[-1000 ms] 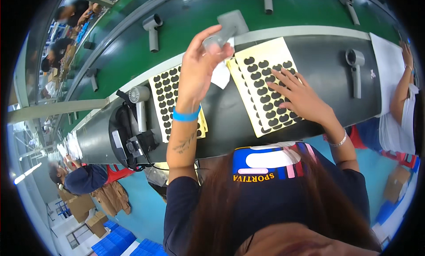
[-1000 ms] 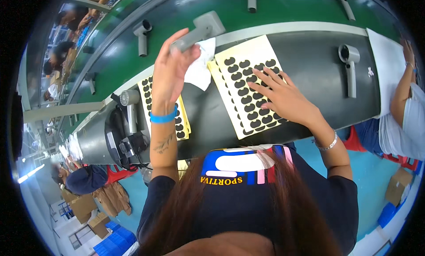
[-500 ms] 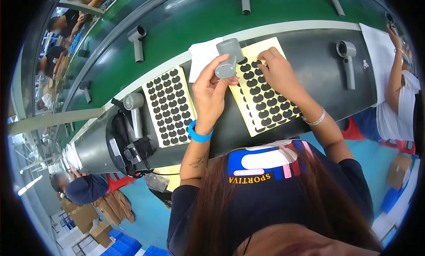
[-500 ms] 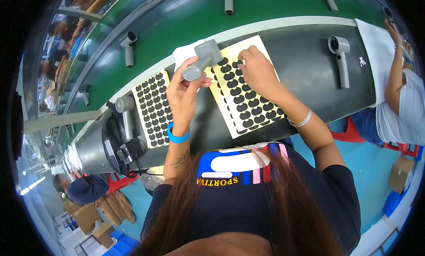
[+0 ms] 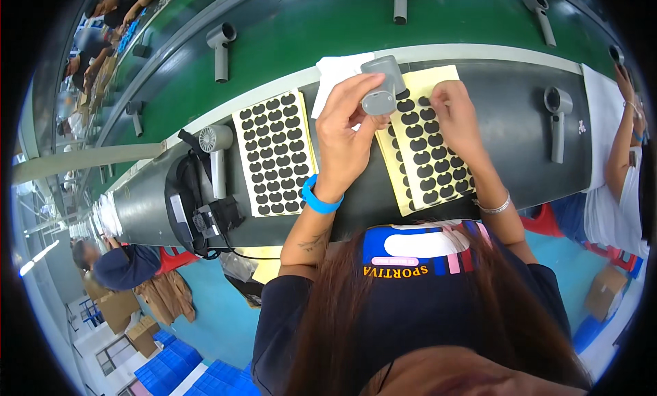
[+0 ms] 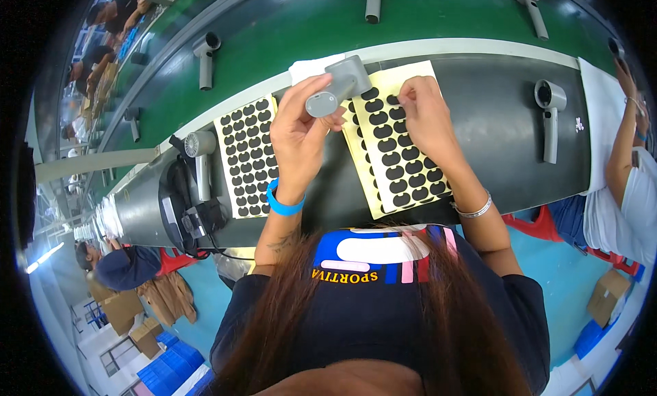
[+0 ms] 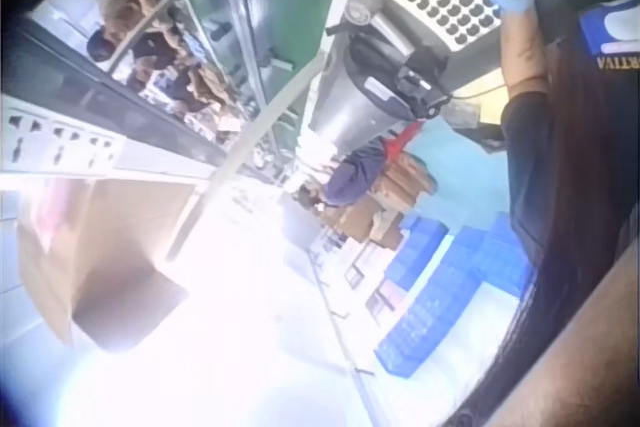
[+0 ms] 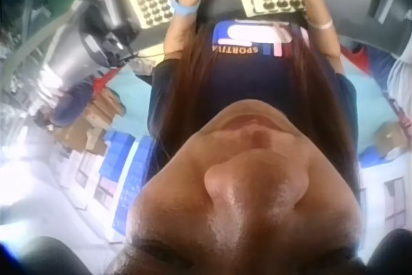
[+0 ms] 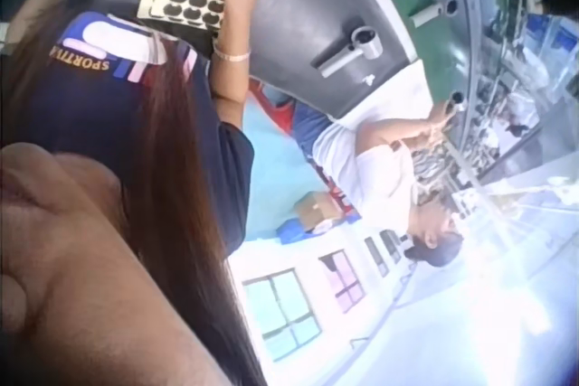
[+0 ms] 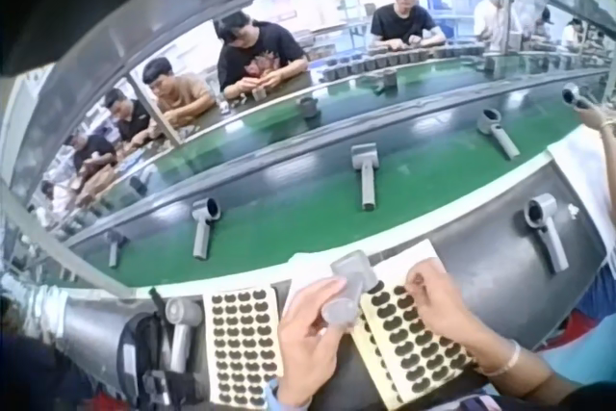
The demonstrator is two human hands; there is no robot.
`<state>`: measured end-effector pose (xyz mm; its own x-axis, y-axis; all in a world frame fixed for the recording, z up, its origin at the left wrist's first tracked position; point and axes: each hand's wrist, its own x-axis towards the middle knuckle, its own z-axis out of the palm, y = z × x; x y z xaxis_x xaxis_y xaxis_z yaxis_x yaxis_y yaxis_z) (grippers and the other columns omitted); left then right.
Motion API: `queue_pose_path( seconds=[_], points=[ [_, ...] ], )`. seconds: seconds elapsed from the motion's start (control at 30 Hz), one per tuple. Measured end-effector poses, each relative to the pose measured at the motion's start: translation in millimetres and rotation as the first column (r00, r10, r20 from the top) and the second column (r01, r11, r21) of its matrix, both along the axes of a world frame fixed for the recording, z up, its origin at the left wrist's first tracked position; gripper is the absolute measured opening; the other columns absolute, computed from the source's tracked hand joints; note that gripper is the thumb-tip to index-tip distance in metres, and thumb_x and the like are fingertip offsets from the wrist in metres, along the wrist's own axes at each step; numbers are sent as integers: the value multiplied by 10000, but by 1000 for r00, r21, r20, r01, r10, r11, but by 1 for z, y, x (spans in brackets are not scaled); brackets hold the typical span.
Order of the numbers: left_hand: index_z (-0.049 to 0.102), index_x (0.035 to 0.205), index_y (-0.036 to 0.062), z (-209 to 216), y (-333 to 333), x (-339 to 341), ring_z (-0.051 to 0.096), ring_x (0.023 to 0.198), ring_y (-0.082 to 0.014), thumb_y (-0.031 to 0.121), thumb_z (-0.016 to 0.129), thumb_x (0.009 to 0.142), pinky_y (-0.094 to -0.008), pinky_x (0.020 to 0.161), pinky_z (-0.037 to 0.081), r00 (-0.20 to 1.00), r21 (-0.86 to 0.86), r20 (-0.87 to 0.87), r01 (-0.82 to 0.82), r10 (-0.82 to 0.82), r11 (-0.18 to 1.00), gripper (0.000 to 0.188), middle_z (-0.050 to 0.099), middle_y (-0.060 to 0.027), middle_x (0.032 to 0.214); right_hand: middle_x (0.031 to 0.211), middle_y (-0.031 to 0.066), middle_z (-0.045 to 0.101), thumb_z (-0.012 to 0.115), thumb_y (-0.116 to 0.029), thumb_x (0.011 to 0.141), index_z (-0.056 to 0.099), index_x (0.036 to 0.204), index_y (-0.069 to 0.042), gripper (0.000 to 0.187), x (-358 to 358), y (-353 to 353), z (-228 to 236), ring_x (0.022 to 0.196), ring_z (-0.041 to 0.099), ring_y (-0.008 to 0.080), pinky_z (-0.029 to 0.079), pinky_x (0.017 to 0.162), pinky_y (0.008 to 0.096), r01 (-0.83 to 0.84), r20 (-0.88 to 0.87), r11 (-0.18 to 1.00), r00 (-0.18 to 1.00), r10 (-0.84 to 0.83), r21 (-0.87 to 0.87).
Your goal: Peeling small circular adhesive pads from a sheet and applying them to the bottom of cylindrical components at a manual assembly station.
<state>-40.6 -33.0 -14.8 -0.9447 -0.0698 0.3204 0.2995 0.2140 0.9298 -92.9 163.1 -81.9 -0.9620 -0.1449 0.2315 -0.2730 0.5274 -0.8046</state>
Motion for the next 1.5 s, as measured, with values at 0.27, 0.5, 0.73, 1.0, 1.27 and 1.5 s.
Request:
queue_pose_path(
  seconds=[0.27, 0.5, 0.73, 1.0, 1.27, 1.5],
  points=[
    [520, 1280, -9, 2, 9, 0, 660, 901, -205, -57, 616, 859, -315, 794, 574, 995, 124, -66, 78, -70, 989, 435, 567, -157, 1214, 890, 3, 541, 537, 27, 917, 519, 994, -23, 93, 16, 14, 45, 841, 516, 56, 416, 750, 205, -60, 169, 926, 977, 131, -373],
    [603, 1200, 2, 9, 21, 14, 639, 796, -153, -102, 626, 773, -260, 700, 580, 988, 92, -59, 150, -145, 984, 440, 584, -153, 1221, 901, 66, 553, 583, 87, 853, 438, 1130, -9, 326, 49, 6, 115, 934, 573, 165, 445, 840, 256, -197, -4, 754, 968, 249, -627],
    [618, 1200, 11, 12, 32, 19, 671, 795, -150, -131, 624, 730, -253, 670, 577, 981, 83, -8, 192, -192, 978, 491, 616, -162, 1198, 913, 81, 557, 598, 117, 833, 423, 1116, -11, 357, 57, 3, 120, 1025, 584, 195, 463, 865, 281, -174, 101, 779, 952, 290, -602],
    [590, 1242, 10, 9, 32, 22, 688, 806, -178, -25, 717, 766, -270, 708, 583, 959, 200, -15, 280, -283, 939, 494, 573, -181, 1255, 926, 79, 558, 603, 101, 843, 425, 1103, -18, 337, 59, 4, 120, 1042, 572, 181, 466, 868, 275, -139, 161, 791, 944, 287, -596],
    [583, 1252, 12, 6, 31, 21, 672, 826, -162, -12, 708, 782, -266, 711, 581, 953, 222, -20, 299, -302, 928, 487, 574, -172, 1250, 955, 77, 556, 606, 100, 842, 431, 1090, -24, 328, 58, 5, 120, 1039, 572, 169, 469, 852, 262, -148, 168, 811, 942, 289, -567],
    [594, 1240, 11, 7, 30, 20, 659, 806, -142, 26, 702, 806, -254, 696, 572, 960, 163, -29, 280, -280, 946, 448, 596, -168, 1224, 958, 78, 558, 606, 97, 843, 431, 1085, -29, 325, 58, 5, 122, 1035, 575, 167, 470, 849, 258, -147, 166, 819, 945, 283, -555]
  ],
)
